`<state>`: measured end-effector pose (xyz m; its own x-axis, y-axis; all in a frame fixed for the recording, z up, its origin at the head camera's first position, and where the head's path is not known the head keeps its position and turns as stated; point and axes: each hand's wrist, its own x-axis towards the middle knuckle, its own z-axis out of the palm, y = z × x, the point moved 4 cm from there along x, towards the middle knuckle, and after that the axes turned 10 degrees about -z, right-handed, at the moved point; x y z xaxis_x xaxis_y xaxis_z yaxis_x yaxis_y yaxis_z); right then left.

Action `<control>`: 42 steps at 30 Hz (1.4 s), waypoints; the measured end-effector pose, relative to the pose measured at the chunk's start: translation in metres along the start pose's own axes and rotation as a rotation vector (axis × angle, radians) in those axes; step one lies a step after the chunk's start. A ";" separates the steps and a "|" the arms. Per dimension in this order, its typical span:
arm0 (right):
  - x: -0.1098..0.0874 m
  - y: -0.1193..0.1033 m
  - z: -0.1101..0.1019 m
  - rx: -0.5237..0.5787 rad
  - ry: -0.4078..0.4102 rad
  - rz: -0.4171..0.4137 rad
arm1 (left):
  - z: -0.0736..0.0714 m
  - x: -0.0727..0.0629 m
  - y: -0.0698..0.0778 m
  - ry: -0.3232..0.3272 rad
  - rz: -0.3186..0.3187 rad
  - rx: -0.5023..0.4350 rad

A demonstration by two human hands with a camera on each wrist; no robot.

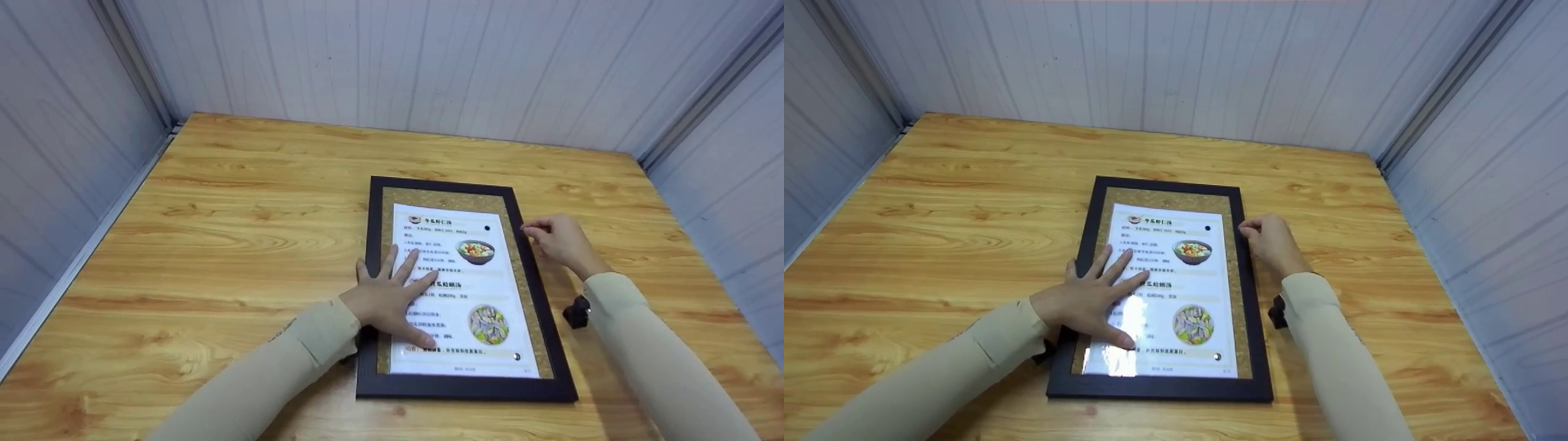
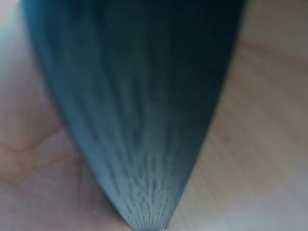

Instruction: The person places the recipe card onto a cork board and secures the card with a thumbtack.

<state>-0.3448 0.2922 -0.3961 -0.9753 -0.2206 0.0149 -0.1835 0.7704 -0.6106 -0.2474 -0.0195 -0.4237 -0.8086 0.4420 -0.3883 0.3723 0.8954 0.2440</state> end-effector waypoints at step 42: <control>0.063 -0.121 0.121 0.288 -0.063 -0.089 | 0.006 -0.007 -0.008 -0.012 -0.013 0.010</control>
<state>-0.3687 0.1124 -0.4170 -0.9457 -0.3231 0.0349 -0.2167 0.5468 -0.8087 -0.2414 -0.0297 -0.4284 -0.8075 0.4313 -0.4024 0.3669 0.9014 0.2297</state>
